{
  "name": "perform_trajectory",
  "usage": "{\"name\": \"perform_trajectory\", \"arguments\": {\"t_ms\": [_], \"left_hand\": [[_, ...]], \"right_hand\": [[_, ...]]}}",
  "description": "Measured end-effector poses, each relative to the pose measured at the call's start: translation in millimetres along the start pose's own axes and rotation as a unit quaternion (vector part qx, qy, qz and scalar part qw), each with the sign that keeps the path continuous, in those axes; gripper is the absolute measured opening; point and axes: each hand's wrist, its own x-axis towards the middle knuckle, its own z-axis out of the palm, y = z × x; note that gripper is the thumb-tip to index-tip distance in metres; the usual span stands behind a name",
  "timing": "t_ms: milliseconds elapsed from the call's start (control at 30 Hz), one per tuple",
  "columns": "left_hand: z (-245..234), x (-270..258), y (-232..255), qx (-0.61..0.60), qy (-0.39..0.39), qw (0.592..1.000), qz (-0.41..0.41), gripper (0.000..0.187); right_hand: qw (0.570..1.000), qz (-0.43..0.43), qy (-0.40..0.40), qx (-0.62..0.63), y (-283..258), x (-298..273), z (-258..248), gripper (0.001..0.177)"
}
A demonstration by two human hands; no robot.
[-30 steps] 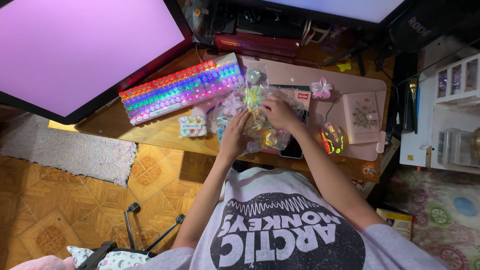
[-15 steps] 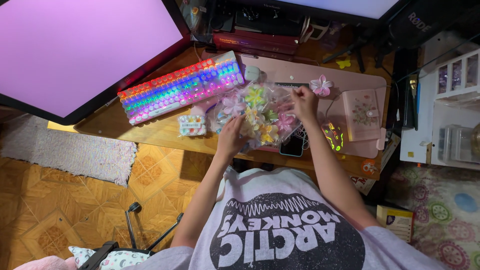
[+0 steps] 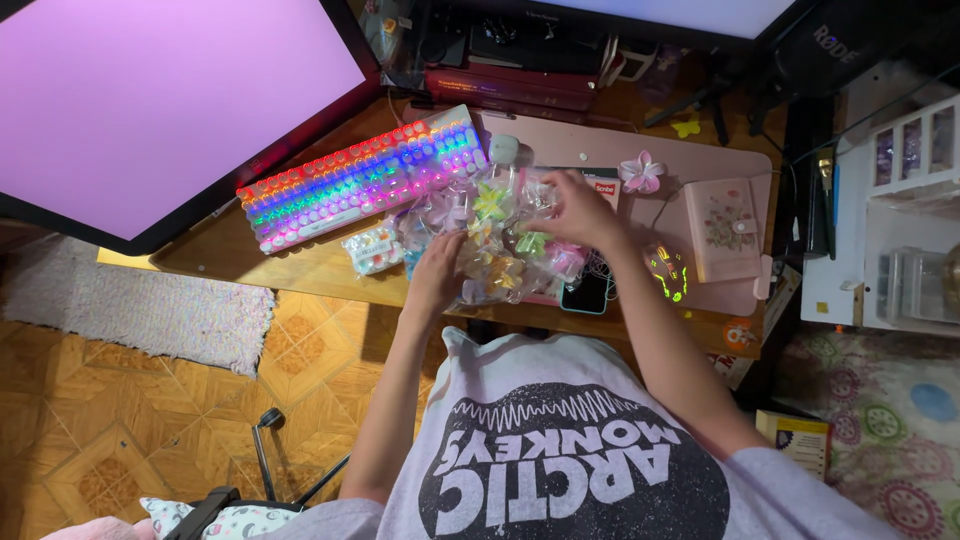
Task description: The person sits at a desk and repeatedly picks up, inspects, and places down small plastic flower decorations from a clear bag. They also briefly handle a pink notebook and a small white square item, but the main activity is sorting the flowers without completing a clear arrangement or cleanup.
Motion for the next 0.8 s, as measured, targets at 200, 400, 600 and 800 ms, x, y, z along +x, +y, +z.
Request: {"name": "perform_trajectory", "arguments": {"t_ms": [200, 400, 600, 800], "left_hand": [[-3, -1, 3, 0.008, -0.013, 1.000, 0.013, 0.076], [1, 2, 3, -0.013, -0.025, 1.000, 0.012, 0.076], [-5, 6, 2, -0.041, -0.035, 0.998, 0.010, 0.072], [-26, 4, 21, -0.073, -0.027, 0.997, -0.012, 0.068]], "right_hand": [[0.976, 0.036, 0.073, -0.202, 16, 49, 75, 0.038], [0.978, 0.024, 0.184, -0.096, 114, 99, 89, 0.027], [0.961, 0.112, 0.248, 0.039, 74, 62, 53, 0.016], [0.926, 0.054, 0.370, 0.061, 52, 43, 59, 0.021]]}}
